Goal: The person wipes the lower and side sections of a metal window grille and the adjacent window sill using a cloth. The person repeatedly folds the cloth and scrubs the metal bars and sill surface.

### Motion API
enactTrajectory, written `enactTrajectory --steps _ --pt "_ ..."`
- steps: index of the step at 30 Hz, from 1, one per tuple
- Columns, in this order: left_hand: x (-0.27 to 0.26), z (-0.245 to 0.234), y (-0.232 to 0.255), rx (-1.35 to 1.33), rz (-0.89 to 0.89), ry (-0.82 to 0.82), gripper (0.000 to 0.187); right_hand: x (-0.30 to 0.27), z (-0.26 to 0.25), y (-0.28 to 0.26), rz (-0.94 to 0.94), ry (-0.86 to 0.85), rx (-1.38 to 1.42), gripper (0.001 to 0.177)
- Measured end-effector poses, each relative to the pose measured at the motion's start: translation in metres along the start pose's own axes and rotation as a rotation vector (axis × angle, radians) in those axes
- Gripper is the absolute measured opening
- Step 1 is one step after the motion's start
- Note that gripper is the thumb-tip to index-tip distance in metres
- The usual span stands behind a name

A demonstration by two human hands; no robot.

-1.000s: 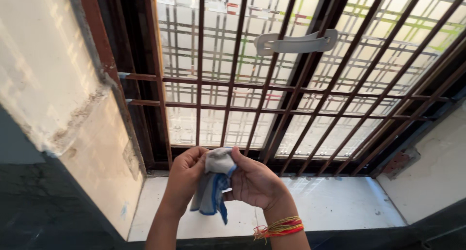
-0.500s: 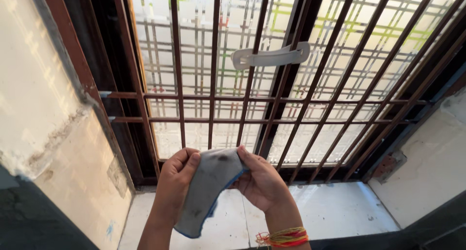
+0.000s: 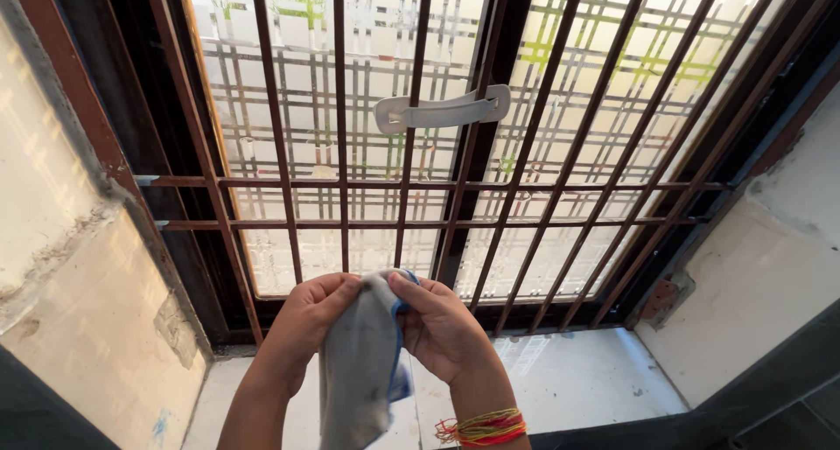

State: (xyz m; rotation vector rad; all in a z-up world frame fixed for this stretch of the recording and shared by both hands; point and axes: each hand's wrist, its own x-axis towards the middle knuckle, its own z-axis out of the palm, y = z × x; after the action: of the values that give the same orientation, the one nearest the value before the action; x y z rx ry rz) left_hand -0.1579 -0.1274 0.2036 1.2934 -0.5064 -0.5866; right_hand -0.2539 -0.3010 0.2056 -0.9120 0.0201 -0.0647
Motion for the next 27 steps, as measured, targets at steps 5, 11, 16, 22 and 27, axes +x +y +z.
enactTrajectory --steps 5,11,16,22,27 --pt "-0.003 0.022 0.014 0.027 -0.187 -0.002 0.035 -0.017 -0.007 -0.019 0.014 -0.113 -0.094 0.039" --pt "-0.007 0.044 0.028 -0.076 -0.207 -0.068 0.040 -0.034 -0.002 -0.043 -0.001 -0.032 -0.266 0.048" --pt "-0.004 0.059 0.027 -0.213 -0.045 -0.002 0.036 -0.035 -0.021 -0.035 -0.056 0.016 -0.282 0.045" --pt "-0.006 0.070 0.036 -0.275 0.045 0.167 0.037 -0.033 -0.048 -0.010 -0.036 -0.123 -0.299 0.029" --pt "0.001 0.063 0.014 -0.185 0.126 0.374 0.045 -0.027 -0.059 -0.005 -0.165 -0.028 -0.156 0.025"
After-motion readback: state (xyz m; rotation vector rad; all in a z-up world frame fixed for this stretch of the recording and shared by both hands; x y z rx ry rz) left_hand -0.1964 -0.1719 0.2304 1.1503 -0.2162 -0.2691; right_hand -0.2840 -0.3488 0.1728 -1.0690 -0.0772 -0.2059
